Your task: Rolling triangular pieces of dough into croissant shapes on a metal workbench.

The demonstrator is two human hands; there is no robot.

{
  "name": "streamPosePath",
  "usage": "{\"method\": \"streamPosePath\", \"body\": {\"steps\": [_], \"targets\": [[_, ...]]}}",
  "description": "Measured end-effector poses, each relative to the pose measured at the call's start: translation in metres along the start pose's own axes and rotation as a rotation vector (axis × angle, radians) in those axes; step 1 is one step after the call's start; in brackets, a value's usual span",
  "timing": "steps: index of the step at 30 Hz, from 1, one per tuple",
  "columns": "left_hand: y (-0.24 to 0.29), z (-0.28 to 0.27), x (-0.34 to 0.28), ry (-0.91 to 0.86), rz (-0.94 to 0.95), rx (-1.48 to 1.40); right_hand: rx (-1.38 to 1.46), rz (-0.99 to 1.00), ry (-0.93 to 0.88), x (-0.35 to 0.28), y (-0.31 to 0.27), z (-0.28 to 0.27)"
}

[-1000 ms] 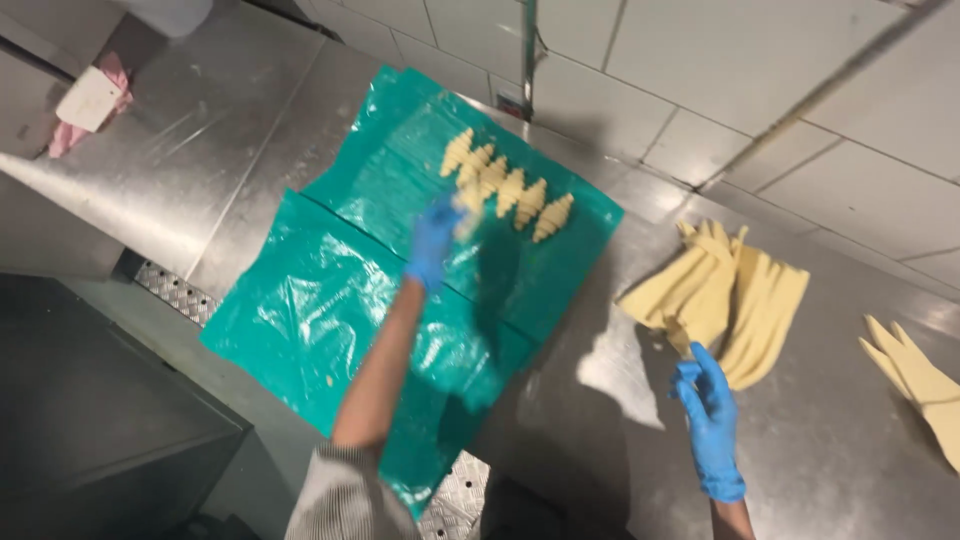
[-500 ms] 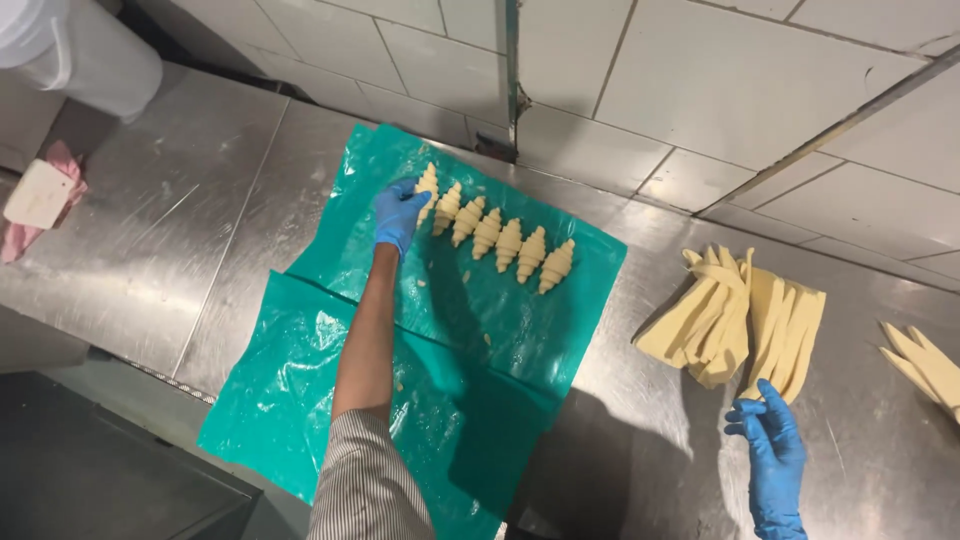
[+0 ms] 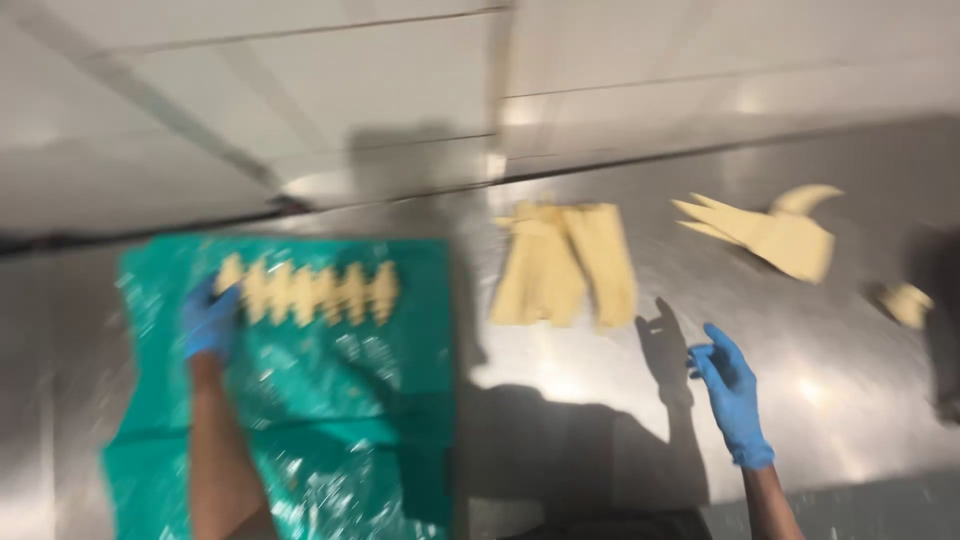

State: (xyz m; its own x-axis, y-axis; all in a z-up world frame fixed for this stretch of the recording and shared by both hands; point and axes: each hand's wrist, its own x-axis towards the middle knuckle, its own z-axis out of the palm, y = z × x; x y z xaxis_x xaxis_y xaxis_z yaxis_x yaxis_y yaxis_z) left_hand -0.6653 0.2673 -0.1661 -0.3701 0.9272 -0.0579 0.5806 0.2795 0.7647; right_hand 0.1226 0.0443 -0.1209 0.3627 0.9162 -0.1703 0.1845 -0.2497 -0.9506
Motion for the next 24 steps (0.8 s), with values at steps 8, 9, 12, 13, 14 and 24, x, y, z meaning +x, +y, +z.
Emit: {"method": "streamPosePath", "body": {"steps": [8, 9, 12, 13, 14, 24], "targets": [[0.071, 0.052, -0.098, 0.405, 0.411, 0.201, -0.739, -0.236, 0.302, 0.112, 0.040, -0.160], [0.094, 0.067, -0.126, 0.464, 0.528, 0.120, -0.972, -0.478, 0.243, 0.133, 0.038, -0.172], [0.203, 0.152, -0.255, 0.474, 0.328, -0.065, -1.176, -0.650, 0.059, 0.185, -0.001, -0.162], [0.219, 0.191, -0.295, 0.494, 0.312, -0.061, -1.174, -0.671, 0.041, 0.201, 0.011, -0.166], [0.235, 0.227, -0.334, 0.415, 0.244, -0.198, -1.221, -0.742, 0.008, 0.214, 0.024, -0.167], [0.349, 0.487, -0.578, -0.283, -0.095, -0.695, -0.289, -0.326, 0.027, 0.247, 0.020, -0.194]]}}
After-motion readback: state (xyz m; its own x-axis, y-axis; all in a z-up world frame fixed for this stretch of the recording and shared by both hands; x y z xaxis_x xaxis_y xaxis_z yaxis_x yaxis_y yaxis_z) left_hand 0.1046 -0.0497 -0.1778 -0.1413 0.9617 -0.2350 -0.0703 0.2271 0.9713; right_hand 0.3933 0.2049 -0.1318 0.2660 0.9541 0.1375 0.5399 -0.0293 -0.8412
